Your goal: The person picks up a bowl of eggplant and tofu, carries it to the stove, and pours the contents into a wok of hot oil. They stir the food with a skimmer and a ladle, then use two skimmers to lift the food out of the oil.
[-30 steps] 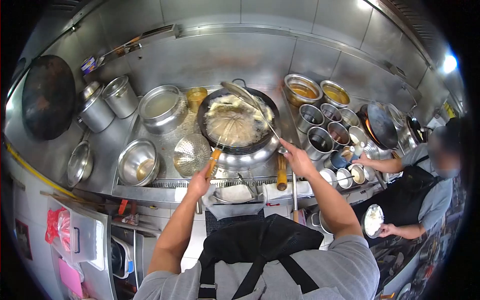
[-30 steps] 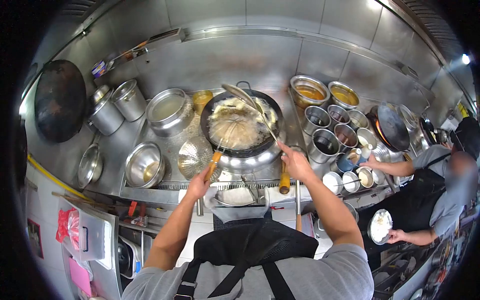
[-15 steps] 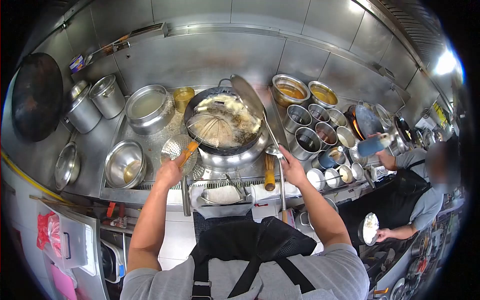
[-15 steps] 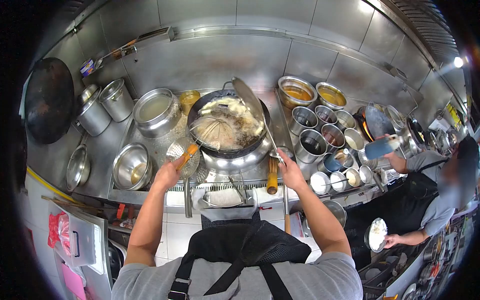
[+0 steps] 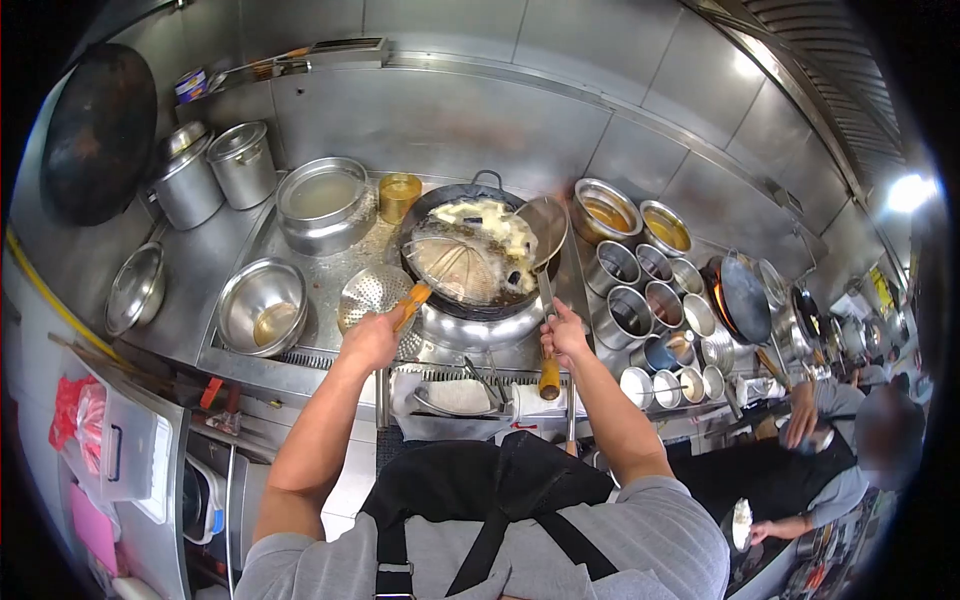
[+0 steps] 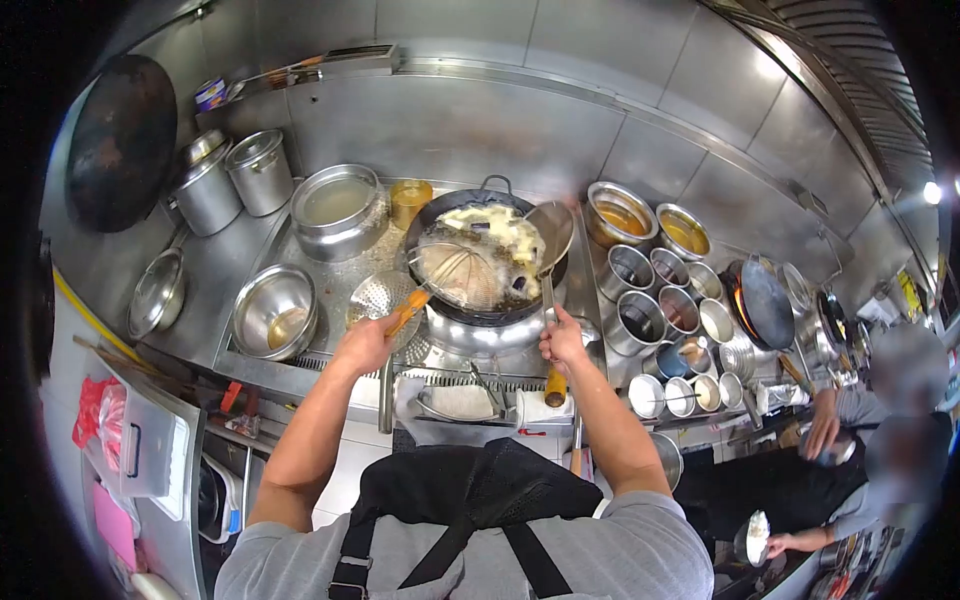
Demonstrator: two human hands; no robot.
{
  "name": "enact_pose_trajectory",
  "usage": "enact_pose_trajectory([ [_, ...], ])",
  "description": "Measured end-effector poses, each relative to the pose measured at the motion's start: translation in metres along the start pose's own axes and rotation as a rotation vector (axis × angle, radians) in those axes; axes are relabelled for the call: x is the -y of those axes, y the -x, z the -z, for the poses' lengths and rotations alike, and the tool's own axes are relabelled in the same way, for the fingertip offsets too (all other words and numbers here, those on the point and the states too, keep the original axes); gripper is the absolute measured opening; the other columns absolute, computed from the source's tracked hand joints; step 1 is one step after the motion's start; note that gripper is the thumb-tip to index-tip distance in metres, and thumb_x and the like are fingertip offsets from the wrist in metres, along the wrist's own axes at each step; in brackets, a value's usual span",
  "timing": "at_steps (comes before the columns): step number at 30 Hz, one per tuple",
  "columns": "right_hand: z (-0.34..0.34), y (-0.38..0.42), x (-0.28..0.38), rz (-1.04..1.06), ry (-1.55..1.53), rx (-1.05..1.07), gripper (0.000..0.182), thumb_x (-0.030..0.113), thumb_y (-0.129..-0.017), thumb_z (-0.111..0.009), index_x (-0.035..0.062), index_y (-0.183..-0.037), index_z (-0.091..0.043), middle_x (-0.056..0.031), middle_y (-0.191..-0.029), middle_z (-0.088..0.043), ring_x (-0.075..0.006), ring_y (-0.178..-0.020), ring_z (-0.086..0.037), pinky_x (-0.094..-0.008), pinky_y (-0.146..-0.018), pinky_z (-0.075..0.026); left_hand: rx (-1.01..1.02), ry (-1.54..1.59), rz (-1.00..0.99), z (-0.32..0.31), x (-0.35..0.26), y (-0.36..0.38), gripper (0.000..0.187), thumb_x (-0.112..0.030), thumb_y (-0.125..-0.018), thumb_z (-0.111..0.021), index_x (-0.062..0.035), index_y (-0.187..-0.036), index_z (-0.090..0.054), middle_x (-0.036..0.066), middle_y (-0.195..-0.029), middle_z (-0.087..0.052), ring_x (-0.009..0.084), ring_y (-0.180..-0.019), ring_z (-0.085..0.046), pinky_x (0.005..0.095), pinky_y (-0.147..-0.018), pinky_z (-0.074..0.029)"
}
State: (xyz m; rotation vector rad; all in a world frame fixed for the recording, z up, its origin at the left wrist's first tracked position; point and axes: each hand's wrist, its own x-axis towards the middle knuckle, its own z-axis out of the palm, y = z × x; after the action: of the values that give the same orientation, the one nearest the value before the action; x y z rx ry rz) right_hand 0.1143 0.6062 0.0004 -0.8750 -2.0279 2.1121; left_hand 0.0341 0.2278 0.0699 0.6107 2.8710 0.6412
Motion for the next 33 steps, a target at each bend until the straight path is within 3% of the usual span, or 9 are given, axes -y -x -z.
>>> enact_pose_trajectory([
  [3,-0.013,-0.014,-0.001,-0.128,-0.388,0.117,0.067,0.003,-0.102,-0.042,0.0203,-0.160,-0.013,-0.0079,-0.078,-0.052,-0.0111,-0.053,-0.041,-0.0250,-0.043,-0.033,0.001,0.037,-0.079,0.023,-0.018,0.007,0.027,-0.022,-0.090,-0.065,-0.0090,-0.114,-0.064,0.024,-0.100,-0.069,0.0409,-0.100,-0.066,0.0512,-0.089,-0.052],
  [8,-0.041,-0.019,0.009,-0.098,-0.385,0.131,0.069,-0.001,-0.099,-0.042,0.0190,-0.159,-0.015,-0.0071,-0.076,-0.052,-0.0097,-0.052,-0.040,-0.0224,-0.042,-0.033,-0.004,0.038,-0.094,0.032,-0.023,0.011,0.037,-0.022,-0.089,-0.066,-0.0096,-0.123,-0.066,0.026,-0.100,-0.069,0.0420,-0.099,-0.066,0.0500,-0.089,-0.052],
  [17,-0.053,0.000,0.047,0.100,0.181,0.081,0.062,0.005,-0.100,-0.047,0.0202,-0.157,-0.031,-0.0040,-0.077,-0.054,-0.0099,-0.050,-0.042,-0.0284,-0.042,-0.037,0.065,0.089,-0.118,0.007,-0.016,0.016,0.033,-0.026,-0.088,-0.069,-0.0070,-0.115,-0.065,0.024,-0.104,-0.069,0.0417,-0.102,-0.065,0.0518,-0.091,-0.051],
  [19,-0.047,-0.008,0.048,0.185,0.551,0.028,0.059,0.007,-0.098,-0.051,0.0183,-0.154,-0.038,-0.0164,-0.098,-0.068,-0.0237,-0.068,-0.064,-0.0371,-0.063,-0.053,0.065,0.092,-0.135,0.005,-0.016,0.016,0.034,-0.027,-0.088,-0.069,-0.0071,-0.116,-0.065,0.024,-0.104,-0.069,0.0418,-0.102,-0.065,0.0517,-0.091,-0.051],
  [20,-0.044,-0.010,0.046,0.182,0.552,0.028,0.059,0.007,-0.098,-0.051,0.0183,-0.154,-0.038,-0.0164,-0.098,-0.068,-0.0237,-0.068,-0.064,-0.0371,-0.063,-0.053,0.060,0.092,-0.154,0.005,-0.016,0.016,0.035,-0.027,-0.088,-0.070,-0.0072,-0.117,-0.065,0.024,-0.105,-0.069,0.0419,-0.102,-0.065,0.0516,-0.090,-0.051],
  [22,-0.043,-0.008,0.048,0.581,0.828,-0.067,0.058,0.009,-0.095,-0.055,0.0162,-0.151,-0.042,-0.0262,-0.128,-0.063,-0.0374,-0.110,-0.065,-0.0402,-0.096,-0.049,0.065,0.096,-0.145,0.005,-0.017,0.015,0.037,-0.027,-0.087,-0.070,-0.0074,-0.118,-0.065,0.024,-0.105,-0.069,0.0419,-0.102,-0.065,0.0516,-0.090,-0.051],
  [25,-0.047,0.011,0.068,0.494,0.805,0.013,0.059,0.010,-0.095,-0.056,0.0160,-0.151,-0.041,-0.0278,-0.139,-0.053,-0.0422,-0.133,-0.048,-0.0411,-0.110,-0.038,0.069,0.111,-0.139,0.006,-0.017,0.014,0.038,-0.028,-0.087,-0.070,-0.0076,-0.119,-0.065,0.025,-0.104,-0.069,0.0418,-0.102,-0.065,0.0517,-0.090,-0.051],
  [29,-0.046,0.013,0.072,0.538,0.798,0.074,0.059,0.011,-0.094,-0.056,0.0158,-0.151,-0.041,-0.0276,-0.141,-0.051,-0.0411,-0.134,-0.047,-0.0404,-0.111,-0.037,0.061,0.148,-0.149,0.003,-0.013,0.012,0.040,-0.028,-0.087,-0.070,-0.0068,-0.119,-0.065,0.026,-0.103,-0.069,0.0417,-0.102,-0.065,0.0512,-0.090,-0.051],
  [33,-0.045,0.004,0.065,0.320,0.572,0.218,0.058,0.007,-0.098,-0.052,0.0209,-0.153,-0.040,-0.0145,-0.101,-0.065,-0.0263,-0.082,-0.062,-0.0337,-0.073,-0.050,0.056,0.156,-0.162,0.010,-0.017,0.016,0.039,-0.027,-0.087,-0.070,-0.0061,-0.119,-0.065,0.026,-0.102,-0.069,0.0422,-0.102,-0.065,0.0508,-0.089,-0.051],
])
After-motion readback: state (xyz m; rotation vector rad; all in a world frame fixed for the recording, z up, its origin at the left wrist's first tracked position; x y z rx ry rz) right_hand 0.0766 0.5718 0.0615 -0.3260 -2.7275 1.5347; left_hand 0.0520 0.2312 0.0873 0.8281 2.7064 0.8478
